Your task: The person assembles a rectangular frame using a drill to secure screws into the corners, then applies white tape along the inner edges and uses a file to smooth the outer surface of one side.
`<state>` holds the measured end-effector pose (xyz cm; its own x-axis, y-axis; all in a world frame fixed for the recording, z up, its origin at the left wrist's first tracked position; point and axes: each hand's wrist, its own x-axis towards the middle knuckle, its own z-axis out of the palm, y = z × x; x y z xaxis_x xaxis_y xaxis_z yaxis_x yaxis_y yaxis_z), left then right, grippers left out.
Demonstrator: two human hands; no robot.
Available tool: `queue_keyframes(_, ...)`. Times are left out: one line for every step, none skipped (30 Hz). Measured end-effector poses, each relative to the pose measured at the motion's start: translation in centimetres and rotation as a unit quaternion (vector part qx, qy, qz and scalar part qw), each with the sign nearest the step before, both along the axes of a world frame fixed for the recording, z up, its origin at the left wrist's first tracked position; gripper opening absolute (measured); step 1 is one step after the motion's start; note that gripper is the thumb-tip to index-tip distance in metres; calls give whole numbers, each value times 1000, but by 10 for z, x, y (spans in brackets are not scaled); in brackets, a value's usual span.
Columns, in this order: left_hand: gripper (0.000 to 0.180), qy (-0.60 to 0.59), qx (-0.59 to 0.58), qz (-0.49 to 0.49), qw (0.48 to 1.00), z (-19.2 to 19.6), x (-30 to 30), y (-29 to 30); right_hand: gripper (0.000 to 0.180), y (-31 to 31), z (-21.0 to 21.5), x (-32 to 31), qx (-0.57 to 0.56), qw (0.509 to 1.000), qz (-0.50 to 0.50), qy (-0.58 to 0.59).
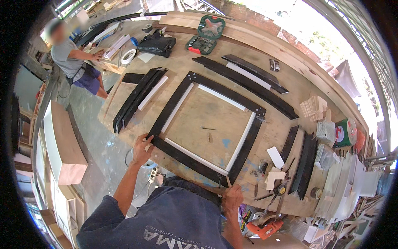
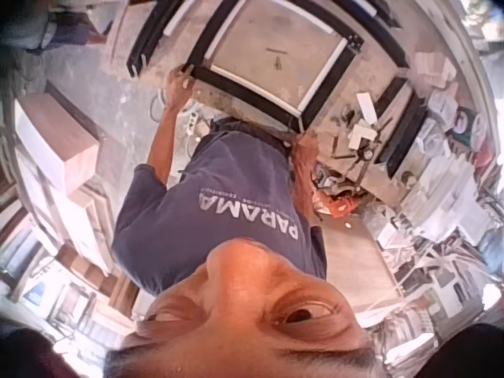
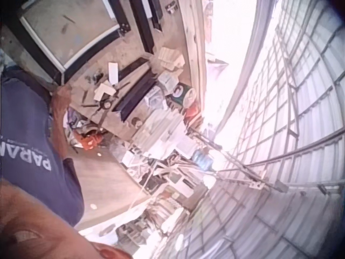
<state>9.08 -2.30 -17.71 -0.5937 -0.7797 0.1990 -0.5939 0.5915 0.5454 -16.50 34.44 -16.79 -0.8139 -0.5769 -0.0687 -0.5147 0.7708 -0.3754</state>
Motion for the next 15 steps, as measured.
queue_keyframes(48,-5,9,-5,1000,3,-1,-3,20,0,1,0,1,1000,4,-5)
queue_keyframes(46,-9,18,-9,1000,7,-2,-6,21,1,4,-1,3,1000,7,-11)
queue_keyframes(45,-11,17,-24,1000,12,-1,-10,22,2,5,-1,3,1000,10,-16)
queue_keyframes(44,-12,16,-39,999,17,0,-13,21,2,4,-2,1,1000,11,-19)
queue_keyframes(44,-14,15,-53,998,21,0,-18,21,3,2,-4,1,1000,13,-22)
queue_keyframes(43,-3,68,-54,996,25,1,-26,21,5,0,-4,-2,1000,16,-27)
queue_keyframes(42,8,122,-54,991,29,1,-35,20,7,-5,-4,-8,1000,19,-18)
queue_keyframes(42,18,175,-53,983,32,1,-44,20,11,-13,-5,-13,1000,23,-10)
queue_keyframes(41,20,187,-48,981,34,2,-53,19,10,-15,-5,-19,999,30,-3)
queue_keyframes(40,23,199,-42,979,34,1,-63,18,11,-15,-5,-35,999,31,-8)
queue_keyframes(39,26,211,-36,976,34,1,-74,17,12,-15,-5,-51,998,33,-12)
queue_keyframes(37,51,174,-28,983,37,-3,-84,16,12,-14,-5,-67,997,34,-16)
queue_keyframes(35,60,154,-34,986,36,-3,-101,15,15,-19,-7,-72,997,32,-20)
queue_keyframes(34,69,134,-39,988,34,0,-125,15,18,-28,-9,-78,996,30,-23)
queue_keyframes(33,79,115,-44,989,35,-2,-146,14,20,-33,-10,-81,996,29,-26)
